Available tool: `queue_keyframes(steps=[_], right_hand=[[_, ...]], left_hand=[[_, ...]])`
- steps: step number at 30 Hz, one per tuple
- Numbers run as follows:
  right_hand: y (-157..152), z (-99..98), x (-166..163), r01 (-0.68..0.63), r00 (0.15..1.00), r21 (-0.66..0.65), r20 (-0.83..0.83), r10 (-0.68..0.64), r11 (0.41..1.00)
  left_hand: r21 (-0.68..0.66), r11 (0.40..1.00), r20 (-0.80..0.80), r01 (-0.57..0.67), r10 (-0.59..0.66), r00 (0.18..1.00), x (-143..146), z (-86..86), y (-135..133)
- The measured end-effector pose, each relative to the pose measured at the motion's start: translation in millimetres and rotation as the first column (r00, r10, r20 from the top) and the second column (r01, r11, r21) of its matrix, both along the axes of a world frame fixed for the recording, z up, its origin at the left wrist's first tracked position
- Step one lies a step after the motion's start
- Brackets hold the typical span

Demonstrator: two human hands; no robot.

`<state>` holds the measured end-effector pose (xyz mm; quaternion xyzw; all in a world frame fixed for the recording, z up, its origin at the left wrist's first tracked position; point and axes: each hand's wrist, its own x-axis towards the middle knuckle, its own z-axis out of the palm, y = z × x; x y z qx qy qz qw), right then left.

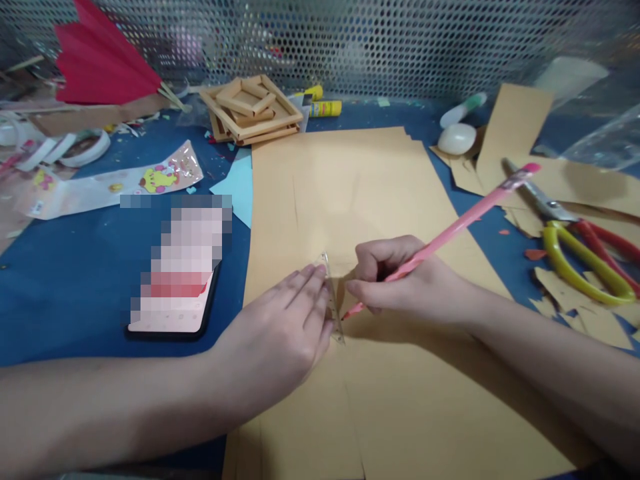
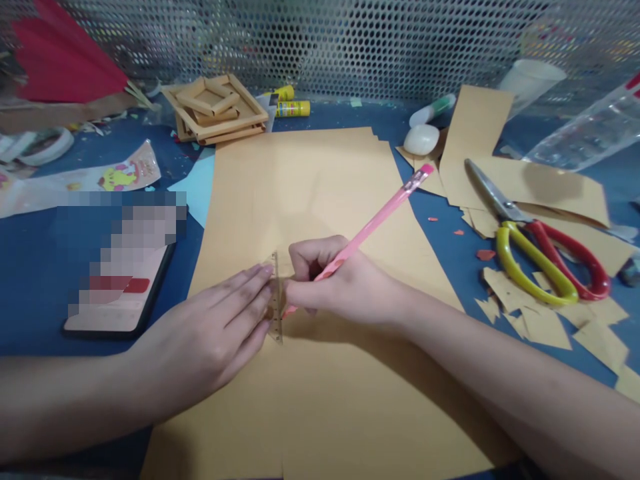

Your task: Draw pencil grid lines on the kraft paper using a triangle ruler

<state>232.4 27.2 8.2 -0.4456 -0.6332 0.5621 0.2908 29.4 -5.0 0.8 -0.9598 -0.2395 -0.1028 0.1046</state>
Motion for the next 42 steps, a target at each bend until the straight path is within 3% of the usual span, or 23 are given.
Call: queue_keyframes(steps=[4, 7, 12, 16, 29, 42], right_hand=[[5.9, 8.2, 0.5, 0.174, 0.974, -0.038, -0.143, -0.178, 0.984], [-0.4, 17.7, -0.8, 0.293, 0.946, -0.083, -0.12, -0.301, 0.953], [-33.2, 15.6, -5.7, 0.278, 0.96, -0.166, 0.021, -0.279, 0.946], [-48.4, 3.8, -9.5, 0.343, 0.939, -0.066, 0.011, -0.343, 0.937], [-48.7, 1.6, -15.7, 0.386, 0.916, 0.195, 0.037, -0.4, 0.902], [-43.6, -4.9, -5.9, 0.287, 0.957, 0.209, -0.028, -0.288, 0.935]], left_hand=[[0.007, 1.0, 0.002, 0.006, -0.006, 1.0, -0.4, 0.4, -1.0], [0.015, 1.0, -0.012, 0.02, -0.02, 1.0, -0.7, 0.5, -0.3], [0.026, 0.999, -0.016, 0.028, -0.028, 0.999, -2.5, 0.5, -0.2], [0.032, 0.999, -0.025, 0.04, -0.04, 0.999, -5.5, 0.2, -10.7], [0.034, 0.999, 0.069, 0.024, -0.026, 0.997, -6.7, -3.9, -33.6], [0.005, 0.999, 0.035, 0.053, -0.053, 0.998, -11.7, 1.0, -38.8]])
